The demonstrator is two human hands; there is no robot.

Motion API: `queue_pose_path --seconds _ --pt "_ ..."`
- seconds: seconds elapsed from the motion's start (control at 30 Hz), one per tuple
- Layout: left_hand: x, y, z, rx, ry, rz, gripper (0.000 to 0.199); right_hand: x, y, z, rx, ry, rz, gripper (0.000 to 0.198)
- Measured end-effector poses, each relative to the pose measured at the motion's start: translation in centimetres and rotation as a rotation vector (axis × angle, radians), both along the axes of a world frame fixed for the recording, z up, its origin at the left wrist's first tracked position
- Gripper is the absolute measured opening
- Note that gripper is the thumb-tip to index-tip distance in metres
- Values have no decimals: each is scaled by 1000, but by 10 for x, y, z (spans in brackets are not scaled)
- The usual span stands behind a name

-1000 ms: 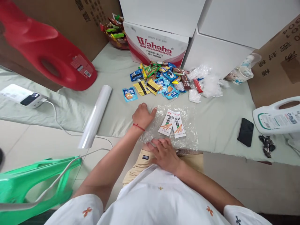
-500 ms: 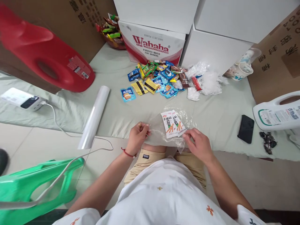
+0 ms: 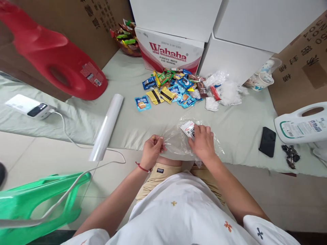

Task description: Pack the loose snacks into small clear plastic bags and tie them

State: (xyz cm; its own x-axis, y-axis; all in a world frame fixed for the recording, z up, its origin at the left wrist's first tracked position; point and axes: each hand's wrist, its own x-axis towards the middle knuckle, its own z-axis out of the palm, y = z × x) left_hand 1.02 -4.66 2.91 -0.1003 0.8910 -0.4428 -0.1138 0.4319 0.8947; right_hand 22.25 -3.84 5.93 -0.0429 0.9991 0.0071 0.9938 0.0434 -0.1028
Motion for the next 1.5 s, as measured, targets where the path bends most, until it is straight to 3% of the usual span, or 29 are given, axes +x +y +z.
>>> queue_pose_path --seconds 0.17,0.27,0.37,0.47,0.53,0.6,0.73,0.87,0.97,1.03,1.17,1.33,1.43,1.5 --pt "-2 2 1 -20 -62 49 41 9 -7 -4 22 69 31 52" --pt "-1 7 6 -15 -87 67 39 6 -40 -3 150 179 131 71" --pt "3 15 13 -21 -116 51 35 5 -79 -6 138 184 174 87" --pt "11 29 20 -23 -143 50 30 13 -94 -14 31 213 44 56" --pt "22 44 24 6 -130 53 27 26 -90 -14 -2 359 -58 35" --pt "38 62 27 39 -101 36 26 42 -81 -9 -18 569 -137 27" --pt "84 97 28 47 -65 -54 23 70 -73 0 -57 821 -301 33" --pt "120 112 17 29 11 -253 14 96 -92 -4 -105 797 -415 38" --pt "127 110 6 179 222 -451 9 123 -102 -3 -252 757 -393 40" --pt "127 106 2 337 413 -609 19 140 -93 1 -255 700 -392 42" --pt "127 98 5 503 758 -857 30 150 -37 1 -20 468 -353 41" --pt "128 96 10 642 1009 -765 55 119 34 -26 -80 295 -166 26" --pt "127 100 4 590 1063 -682 80 110 49 -35 -117 468 -130 8" --pt "128 102 -3 519 1050 -641 92 108 49 -33 -164 701 -162 11"
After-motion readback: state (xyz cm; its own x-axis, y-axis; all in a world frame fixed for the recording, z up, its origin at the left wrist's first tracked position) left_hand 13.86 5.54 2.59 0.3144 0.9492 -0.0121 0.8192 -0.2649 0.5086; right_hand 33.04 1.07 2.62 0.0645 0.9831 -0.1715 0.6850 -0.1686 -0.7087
